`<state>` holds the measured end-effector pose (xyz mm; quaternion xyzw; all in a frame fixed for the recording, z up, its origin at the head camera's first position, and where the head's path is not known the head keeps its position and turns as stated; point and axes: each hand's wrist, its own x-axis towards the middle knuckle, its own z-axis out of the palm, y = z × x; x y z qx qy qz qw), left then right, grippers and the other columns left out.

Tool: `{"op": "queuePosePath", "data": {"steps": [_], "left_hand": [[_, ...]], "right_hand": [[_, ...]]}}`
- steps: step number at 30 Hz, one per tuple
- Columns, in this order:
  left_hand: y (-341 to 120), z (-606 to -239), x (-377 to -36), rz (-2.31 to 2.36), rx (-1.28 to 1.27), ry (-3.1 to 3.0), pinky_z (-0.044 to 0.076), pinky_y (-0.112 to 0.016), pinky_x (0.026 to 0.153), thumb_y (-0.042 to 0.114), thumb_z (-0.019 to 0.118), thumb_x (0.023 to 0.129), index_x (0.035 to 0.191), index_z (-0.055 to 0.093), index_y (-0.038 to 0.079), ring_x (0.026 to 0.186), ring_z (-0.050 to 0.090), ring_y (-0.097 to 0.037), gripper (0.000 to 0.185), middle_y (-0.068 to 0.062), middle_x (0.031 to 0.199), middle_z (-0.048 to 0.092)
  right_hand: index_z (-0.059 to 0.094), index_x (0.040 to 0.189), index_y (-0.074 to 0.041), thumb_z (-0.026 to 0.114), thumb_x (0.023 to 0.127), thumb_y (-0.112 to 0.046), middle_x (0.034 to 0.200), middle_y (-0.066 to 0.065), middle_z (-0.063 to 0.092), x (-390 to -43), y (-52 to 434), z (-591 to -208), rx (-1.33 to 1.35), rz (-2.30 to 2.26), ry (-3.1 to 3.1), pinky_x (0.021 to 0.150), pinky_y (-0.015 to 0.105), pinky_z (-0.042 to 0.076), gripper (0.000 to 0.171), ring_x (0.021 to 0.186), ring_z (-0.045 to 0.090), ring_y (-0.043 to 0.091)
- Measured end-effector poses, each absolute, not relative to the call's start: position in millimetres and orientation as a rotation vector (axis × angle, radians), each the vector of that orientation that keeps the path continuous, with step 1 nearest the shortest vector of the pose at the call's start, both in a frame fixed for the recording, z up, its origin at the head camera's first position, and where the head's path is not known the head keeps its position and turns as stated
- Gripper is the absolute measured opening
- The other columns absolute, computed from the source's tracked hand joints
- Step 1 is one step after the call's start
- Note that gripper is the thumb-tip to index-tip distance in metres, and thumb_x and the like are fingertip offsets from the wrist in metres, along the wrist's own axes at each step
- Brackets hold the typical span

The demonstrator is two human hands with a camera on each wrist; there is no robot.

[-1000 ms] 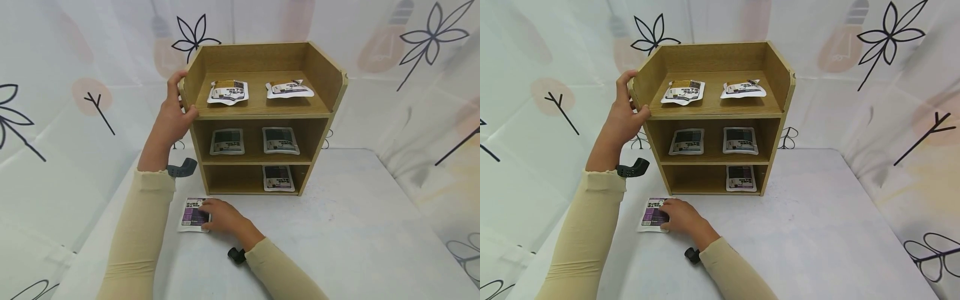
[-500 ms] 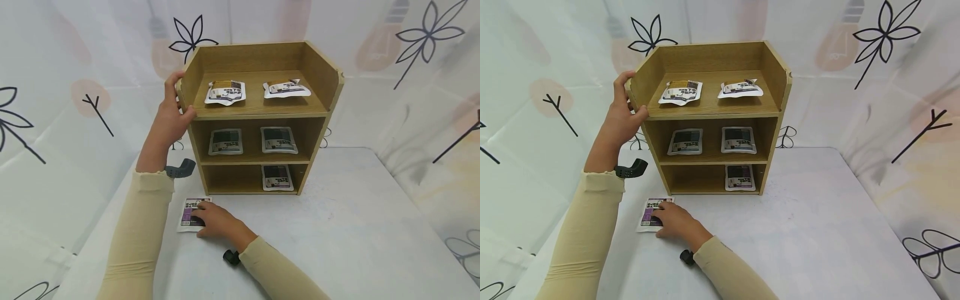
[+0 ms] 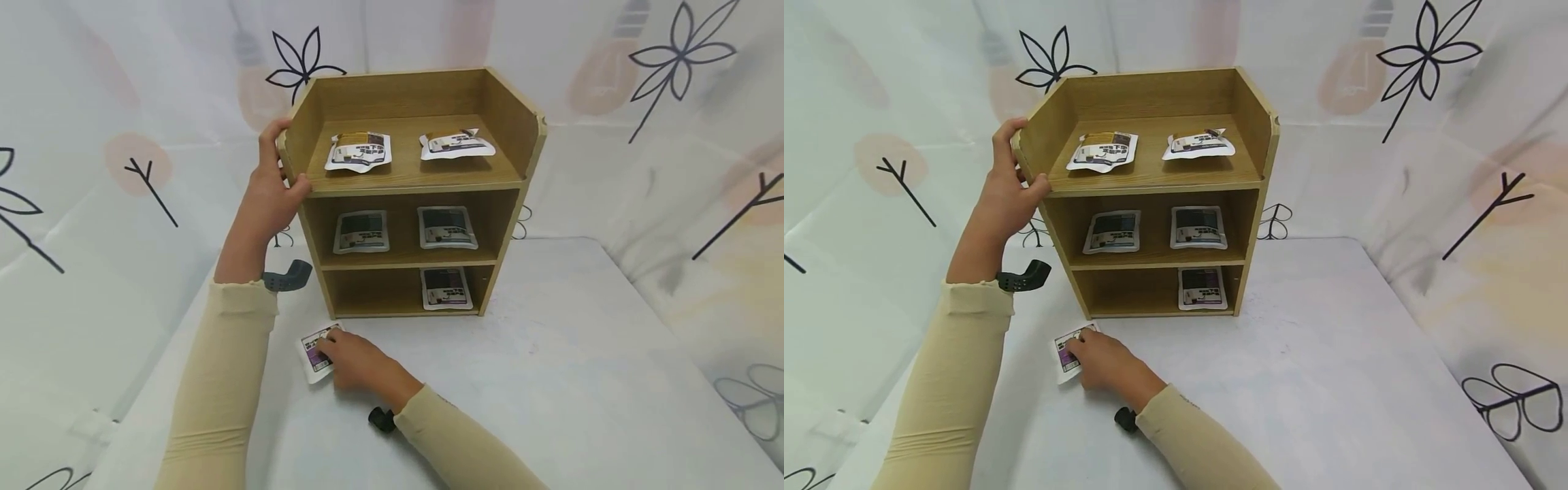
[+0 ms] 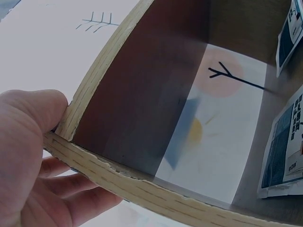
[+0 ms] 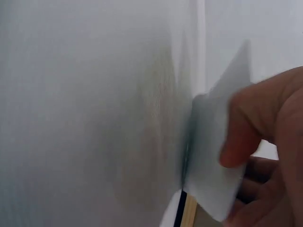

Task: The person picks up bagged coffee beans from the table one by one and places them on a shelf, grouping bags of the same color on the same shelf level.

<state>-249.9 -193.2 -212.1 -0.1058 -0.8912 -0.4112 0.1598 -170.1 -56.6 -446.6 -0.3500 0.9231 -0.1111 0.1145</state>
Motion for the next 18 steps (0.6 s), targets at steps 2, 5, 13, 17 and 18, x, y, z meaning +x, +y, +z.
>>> {"op": "queuePosePath", "data": {"steps": [2,5,13,17,18], "left_hand": [[-194,-212,-249,-1.170,-0.304,-2.546,0.051,-0.052,0.094,0.017,0.044,0.093,0.139,0.007,0.057,0.129,0.050,-0.032,0.071,-0.010,0.145,0.038],[-194,-212,-249,-1.161,-0.303,-2.546,0.051,-0.052,0.094,0.017,0.044,0.093,0.139,0.007,0.055,0.129,0.050,-0.033,0.071,-0.011,0.144,0.038],[-194,-212,-249,-1.161,-0.317,-2.529,0.051,-0.053,0.093,0.015,0.045,0.093,0.141,0.009,0.053,0.127,0.051,-0.034,0.071,-0.014,0.139,0.039],[-194,-211,-249,-1.163,-0.309,-2.539,0.050,-0.053,0.094,0.016,0.045,0.094,0.140,0.008,0.054,0.128,0.050,-0.034,0.070,-0.013,0.142,0.037],[-193,-211,-249,-1.165,-0.306,-2.543,0.050,-0.053,0.094,0.017,0.044,0.094,0.140,0.007,0.055,0.128,0.050,-0.034,0.071,-0.012,0.142,0.037]], "right_hand": [[0.052,0.134,-0.026,0.064,0.084,-0.015,0.131,-0.001,0.051,-170,-55,-446,-1.039,-0.322,2.727,0.093,0.028,0.049,0.053,0.103,0.054,0.013],[0.053,0.133,-0.025,0.063,0.086,-0.018,0.133,-0.001,0.052,-169,-54,-444,-1.053,-0.334,2.739,0.094,0.029,0.049,0.049,0.105,0.055,0.014],[0.060,0.117,-0.021,0.066,0.085,-0.019,0.119,-0.005,0.059,-164,-43,-436,-1.082,-0.450,2.694,0.088,0.025,0.048,0.033,0.095,0.053,0.009],[0.066,0.110,-0.021,0.064,0.086,-0.014,0.115,-0.008,0.063,-165,-34,-436,-1.157,-0.520,2.708,0.091,0.024,0.048,0.026,0.099,0.057,0.006],[0.068,0.110,-0.021,0.064,0.086,-0.013,0.115,-0.008,0.064,-165,-31,-436,-1.173,-0.534,2.717,0.093,0.024,0.048,0.025,0.102,0.058,0.006]]}}
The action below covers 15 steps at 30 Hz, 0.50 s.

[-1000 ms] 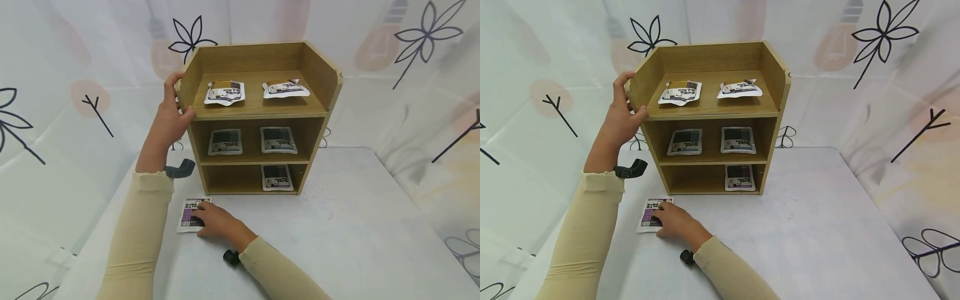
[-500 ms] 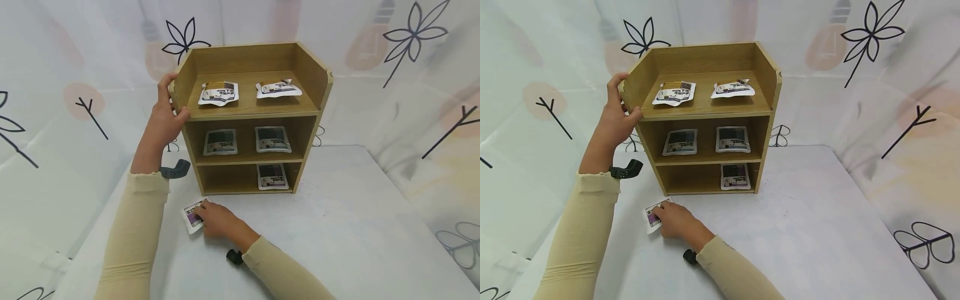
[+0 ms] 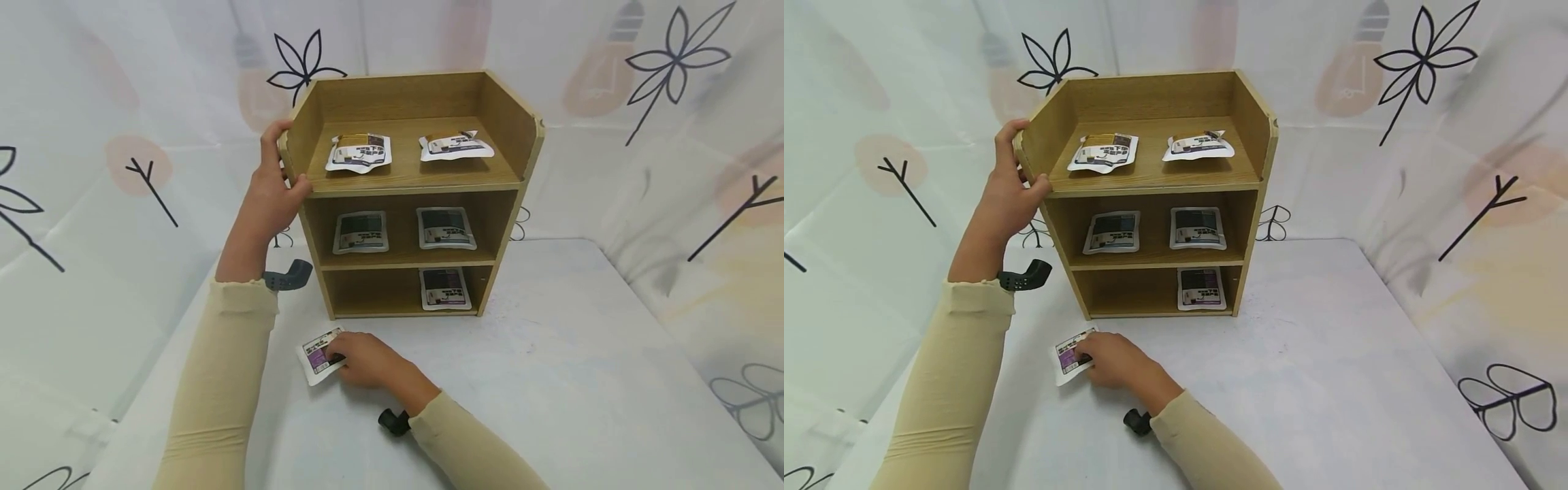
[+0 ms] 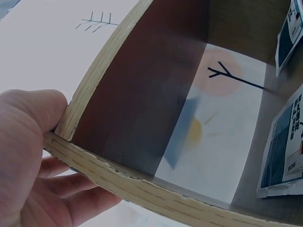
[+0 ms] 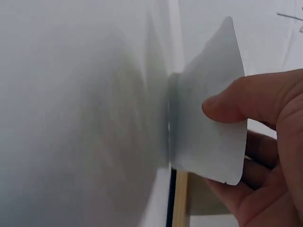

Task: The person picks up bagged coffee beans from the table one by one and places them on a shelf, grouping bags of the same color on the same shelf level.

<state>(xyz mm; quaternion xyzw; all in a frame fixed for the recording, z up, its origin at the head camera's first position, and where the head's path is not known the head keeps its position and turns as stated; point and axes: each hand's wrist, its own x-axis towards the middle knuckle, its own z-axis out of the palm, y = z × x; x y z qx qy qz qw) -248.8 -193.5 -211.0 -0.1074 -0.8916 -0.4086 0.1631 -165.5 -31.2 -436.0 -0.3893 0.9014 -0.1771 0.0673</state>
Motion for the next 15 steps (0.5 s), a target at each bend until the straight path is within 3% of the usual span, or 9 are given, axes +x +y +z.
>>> {"op": "queuePosePath", "data": {"steps": [5,15], "left_hand": [[-193,-211,-249,-1.178,-0.301,-2.547,0.050,-0.053,0.095,0.016,0.044,0.095,0.138,0.006,0.059,0.129,0.049,-0.034,0.071,-0.012,0.142,0.036],[-193,-211,-249,-1.180,-0.295,-2.550,0.050,-0.052,0.094,0.017,0.045,0.094,0.137,0.006,0.059,0.129,0.050,-0.033,0.072,-0.012,0.142,0.037]], "right_hand": [[0.072,0.106,-0.022,0.065,0.087,-0.011,0.113,-0.009,0.067,-168,-19,-435,-1.218,-0.603,2.739,0.098,0.026,0.047,0.023,0.110,0.060,0.006],[0.075,0.101,-0.021,0.068,0.088,-0.014,0.108,-0.007,0.068,-167,-2,-423,-1.266,-0.690,2.780,0.092,0.024,0.050,0.016,0.104,0.063,0.008]]}}
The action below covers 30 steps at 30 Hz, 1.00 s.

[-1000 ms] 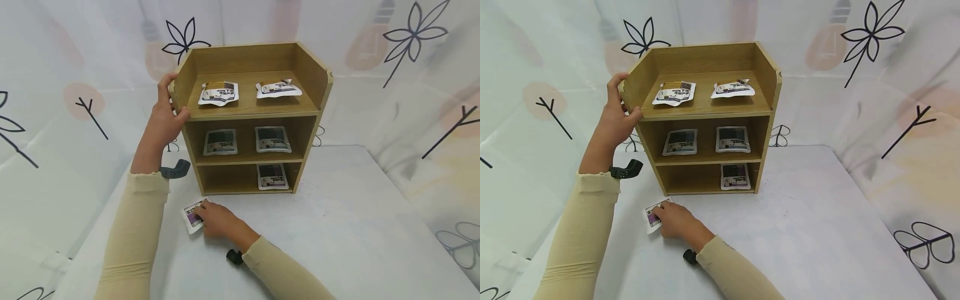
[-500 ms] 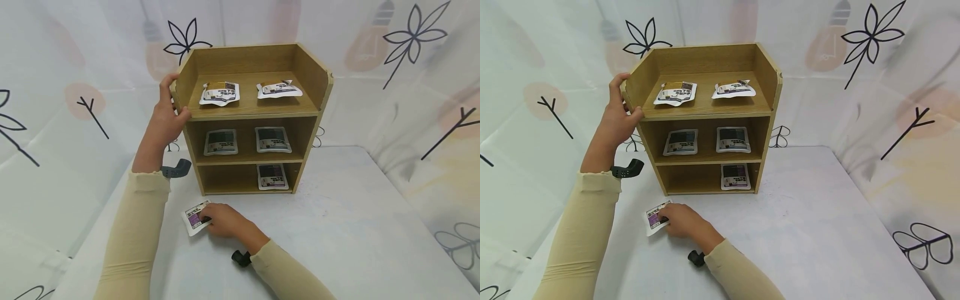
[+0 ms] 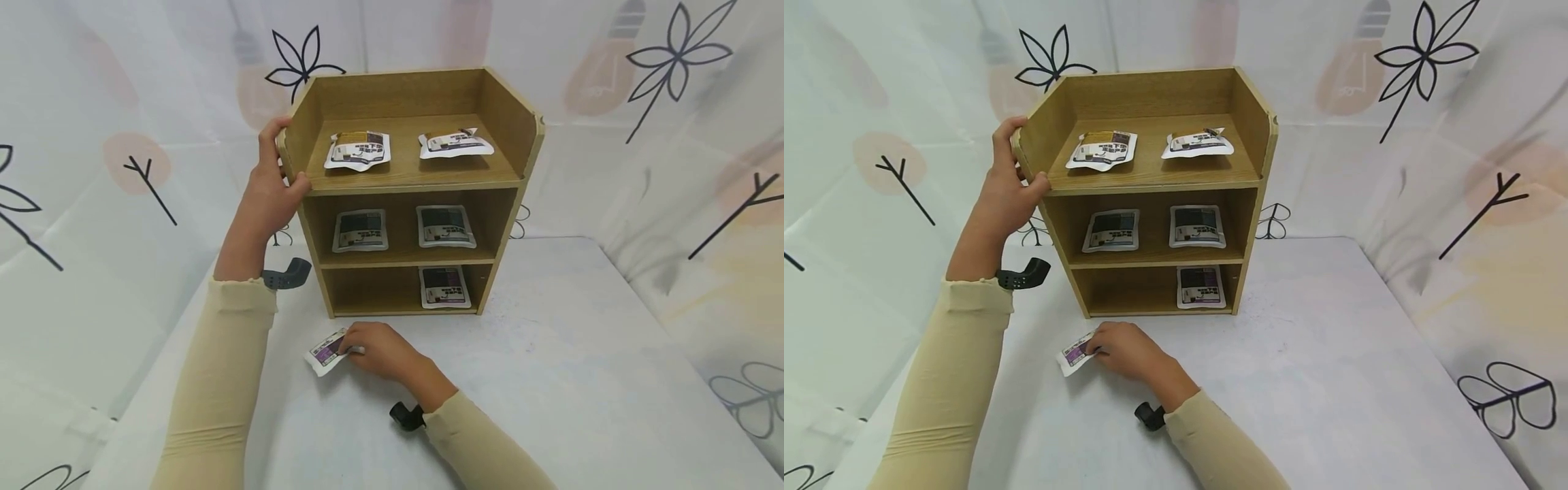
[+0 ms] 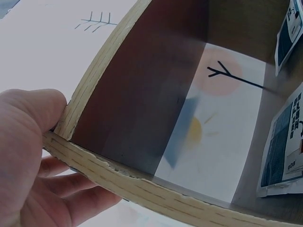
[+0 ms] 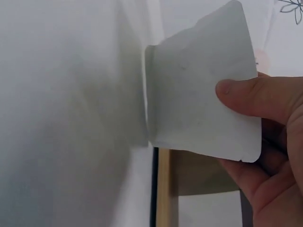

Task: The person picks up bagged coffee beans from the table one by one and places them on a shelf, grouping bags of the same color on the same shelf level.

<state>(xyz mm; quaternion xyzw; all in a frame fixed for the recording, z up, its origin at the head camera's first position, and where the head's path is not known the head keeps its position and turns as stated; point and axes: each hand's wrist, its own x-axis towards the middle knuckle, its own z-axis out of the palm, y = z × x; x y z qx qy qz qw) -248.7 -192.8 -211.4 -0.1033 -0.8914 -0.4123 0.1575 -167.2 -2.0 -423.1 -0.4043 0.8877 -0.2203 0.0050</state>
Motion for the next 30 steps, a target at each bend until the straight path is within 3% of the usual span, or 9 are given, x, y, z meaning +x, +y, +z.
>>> {"op": "queuePosePath", "data": {"steps": [10,30], "left_hand": [[-194,-212,-250,-1.179,-0.305,-2.544,0.050,-0.052,0.094,0.017,0.045,0.094,0.138,0.006,0.058,0.128,0.050,-0.034,0.071,-0.012,0.143,0.037],[-193,-212,-250,-1.178,-0.303,-2.543,0.050,-0.053,0.095,0.018,0.045,0.094,0.136,0.006,0.060,0.130,0.049,-0.035,0.071,-0.012,0.140,0.037]], "right_hand": [[0.077,0.098,-0.020,0.071,0.086,-0.012,0.101,-0.008,0.070,-166,8,-413,-1.347,-0.835,2.814,0.083,0.020,0.052,0.016,0.092,0.064,0.007],[0.077,0.099,-0.017,0.070,0.087,-0.012,0.099,-0.005,0.070,-173,33,-402,-1.285,-1.078,2.943,0.079,0.026,0.055,0.015,0.091,0.066,0.010]]}}
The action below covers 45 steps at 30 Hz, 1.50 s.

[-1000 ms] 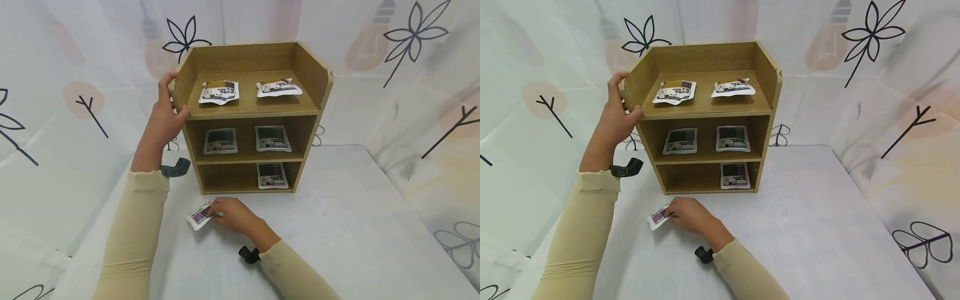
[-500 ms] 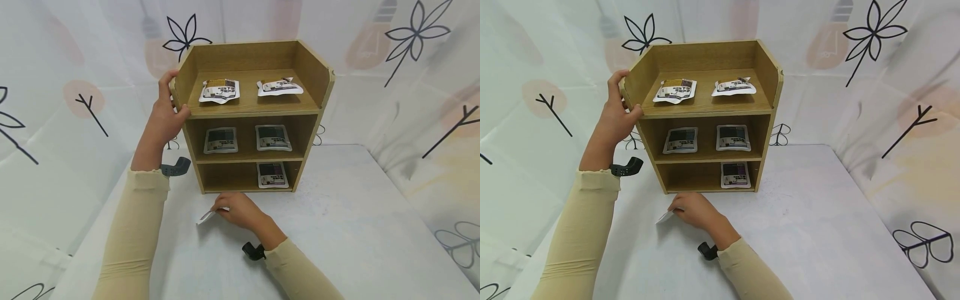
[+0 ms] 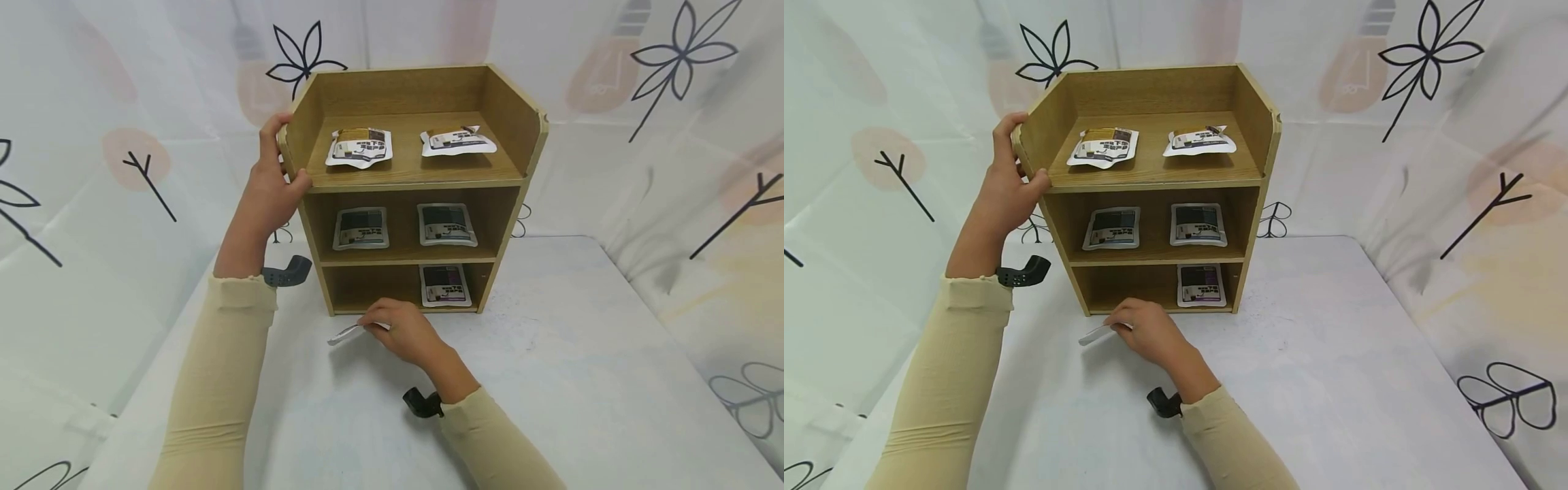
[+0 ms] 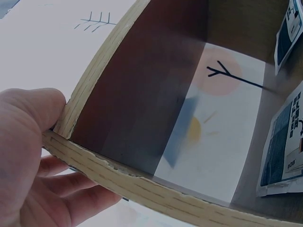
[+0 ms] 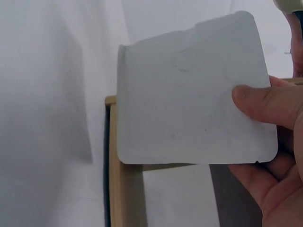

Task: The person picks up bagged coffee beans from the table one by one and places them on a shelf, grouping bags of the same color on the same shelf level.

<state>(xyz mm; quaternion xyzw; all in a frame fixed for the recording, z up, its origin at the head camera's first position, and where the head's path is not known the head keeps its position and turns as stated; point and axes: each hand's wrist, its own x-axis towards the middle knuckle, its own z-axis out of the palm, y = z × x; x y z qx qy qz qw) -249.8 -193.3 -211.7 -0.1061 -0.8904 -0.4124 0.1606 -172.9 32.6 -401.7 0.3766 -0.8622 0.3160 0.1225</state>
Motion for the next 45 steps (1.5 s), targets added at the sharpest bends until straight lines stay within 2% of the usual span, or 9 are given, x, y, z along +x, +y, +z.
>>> {"op": "queuePosePath", "data": {"steps": [9,25,32,45], "left_hand": [[-194,-211,-249,-1.176,-0.317,-2.536,0.049,-0.053,0.095,0.017,0.044,0.094,0.138,0.006,0.058,0.130,0.049,-0.035,0.071,-0.011,0.143,0.036],[-193,-212,-251,-1.171,-0.284,-2.557,0.048,-0.054,0.096,0.018,0.045,0.094,0.136,0.004,0.062,0.132,0.047,-0.035,0.073,-0.009,0.146,0.033],[-193,-212,-251,-1.176,-0.295,-2.550,0.049,-0.053,0.096,0.018,0.044,0.094,0.137,0.005,0.060,0.132,0.047,-0.034,0.072,-0.009,0.147,0.032],[-194,-213,-252,-1.171,-0.312,-2.542,0.049,-0.053,0.096,0.018,0.044,0.094,0.138,0.005,0.060,0.133,0.047,-0.034,0.072,-0.008,0.148,0.032]], "right_hand": [[0.077,0.095,-0.014,0.070,0.086,-0.010,0.096,-0.002,0.070,-179,36,-400,0.961,0.945,-2.428,0.079,0.027,0.055,0.012,0.090,0.067,0.013],[0.077,0.094,-0.009,0.071,0.084,-0.006,0.096,0.002,0.069,-194,40,-409,0.763,0.907,-2.472,0.071,0.031,0.056,0.012,0.087,0.068,0.019],[0.077,0.092,-0.007,0.073,0.083,-0.006,0.093,0.003,0.069,-202,40,-418,0.702,0.902,-2.455,0.066,0.031,0.056,0.010,0.081,0.067,0.019],[0.077,0.093,-0.013,0.072,0.084,-0.014,0.095,0.002,0.070,-208,36,-432,0.727,0.747,-2.504,0.072,0.032,0.056,0.010,0.085,0.068,0.018]]}}
